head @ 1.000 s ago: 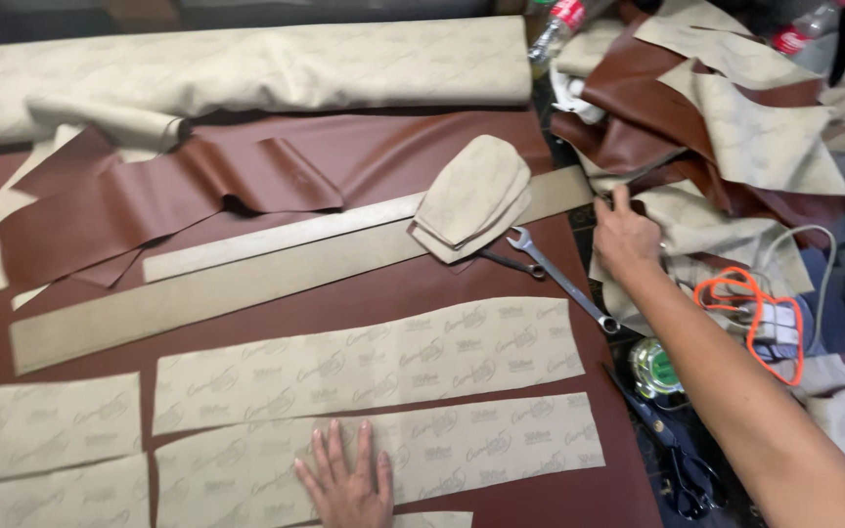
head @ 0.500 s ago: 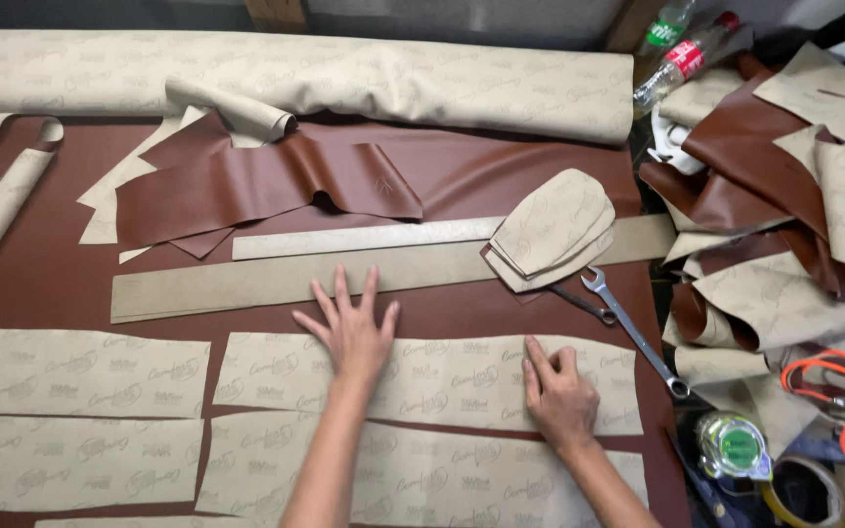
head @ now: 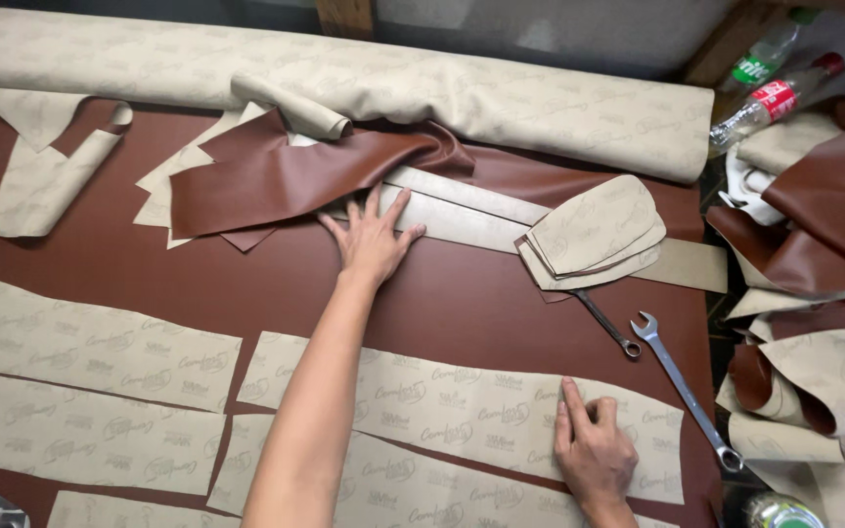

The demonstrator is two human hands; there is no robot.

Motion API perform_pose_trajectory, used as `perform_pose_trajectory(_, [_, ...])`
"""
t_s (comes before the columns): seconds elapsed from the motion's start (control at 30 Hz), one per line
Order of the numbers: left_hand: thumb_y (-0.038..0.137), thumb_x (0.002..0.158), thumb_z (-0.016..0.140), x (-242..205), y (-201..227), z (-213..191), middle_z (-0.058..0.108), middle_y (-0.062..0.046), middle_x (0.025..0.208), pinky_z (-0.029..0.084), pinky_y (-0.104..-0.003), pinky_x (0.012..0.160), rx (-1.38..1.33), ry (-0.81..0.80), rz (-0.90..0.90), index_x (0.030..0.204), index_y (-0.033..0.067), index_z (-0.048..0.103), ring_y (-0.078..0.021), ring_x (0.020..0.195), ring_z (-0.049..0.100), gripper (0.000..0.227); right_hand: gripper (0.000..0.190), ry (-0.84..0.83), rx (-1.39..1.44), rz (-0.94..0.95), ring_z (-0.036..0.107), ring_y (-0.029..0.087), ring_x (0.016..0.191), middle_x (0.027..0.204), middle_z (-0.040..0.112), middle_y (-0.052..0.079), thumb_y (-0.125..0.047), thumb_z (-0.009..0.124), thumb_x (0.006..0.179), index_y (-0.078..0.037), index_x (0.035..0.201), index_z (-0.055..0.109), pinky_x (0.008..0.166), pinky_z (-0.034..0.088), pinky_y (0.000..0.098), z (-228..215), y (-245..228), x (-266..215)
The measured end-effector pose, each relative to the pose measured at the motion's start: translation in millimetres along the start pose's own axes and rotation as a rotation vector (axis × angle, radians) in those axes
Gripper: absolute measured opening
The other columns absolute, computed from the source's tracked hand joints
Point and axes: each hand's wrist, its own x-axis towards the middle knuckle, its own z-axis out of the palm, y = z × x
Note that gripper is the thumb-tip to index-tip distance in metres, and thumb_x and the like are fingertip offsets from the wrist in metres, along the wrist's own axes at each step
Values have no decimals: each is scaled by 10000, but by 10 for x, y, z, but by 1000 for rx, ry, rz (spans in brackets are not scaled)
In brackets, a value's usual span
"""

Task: The person arranges multiple pre-cut brown leather pieces on a large worktable. They pick up each piece, flip it to show the backing, and place it in a neat layout alongside other pieces. The person also moves a wrench and other tools aside to clear space for the arrangement.

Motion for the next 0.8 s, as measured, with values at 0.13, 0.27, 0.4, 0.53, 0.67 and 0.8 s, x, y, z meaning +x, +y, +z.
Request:
perform_pose_trajectory(0.13, [696, 884, 563, 372, -1, -6, 283, -71, 1645, 64, -792, 1119, -20, -52, -65, 1541, 454, 386, -401, 1509, 212, 721, 367, 21, -40, -4, 598, 170, 522, 864, 550, -11, -335, 682, 893, -319, 1253, 751, 542, 535, 346, 88, 35, -16])
perform_pose_trajectory(0.27, [636, 950, 490, 328, 92, 194, 310, -93, 1628, 42, -799, 1137, 38, 41, -115, 1579, 394, 351, -413, 1513, 205, 688, 375, 27, -112, 20, 589, 160, 512, 870, 552, -30, -362, 693, 892, -354, 1265, 742, 538, 534, 343, 242, 102, -43])
perform_pose_trajectory(0.4, [549, 984, 469, -215, 237, 509, 285, -180, 1641, 9, -776, 1119, 60, 335, -3, 1538, 237, 421, -464, 1506, 143, 638, 399, -54, -107, 52, 577, 122, 488, 823, 525, -41, -372, 686, 901, -376, 1299, 725, 526, 543, 314, 296, 174, -85])
perform_pose_trajectory(0.53, [476, 997, 487, -919, 388, 621, 299, -158, 1639, 26, -705, 1176, 28, 233, 100, 1536, 175, 450, -436, 1525, 137, 619, 397, -6, -171, -2, 569, 143, 493, 882, 543, -32, -378, 686, 902, -373, 1296, 727, 515, 537, 323, 278, 147, -80])
perform_pose_trajectory(0.67, [351, 976, 586, -1699, 359, 458, 378, -154, 1619, 119, -630, 1231, -249, 71, 163, 1420, 151, 586, -371, 1537, 246, 486, 390, 12, -170, -66, 568, 163, 505, 885, 532, -19, -376, 660, 939, -352, 1323, 723, 511, 527, 337, 156, 102, -71])
perform_pose_trajectory(0.8, [241, 1017, 611, -2791, 238, 378, 476, -209, 1537, 247, -606, 1211, -363, 128, 118, 1384, 90, 621, -397, 1480, 364, 397, 369, -4, -108, -80, 571, 196, 503, 915, 540, 16, -382, 632, 974, -332, 1332, 710, 491, 516, 351, 109, 96, -41])
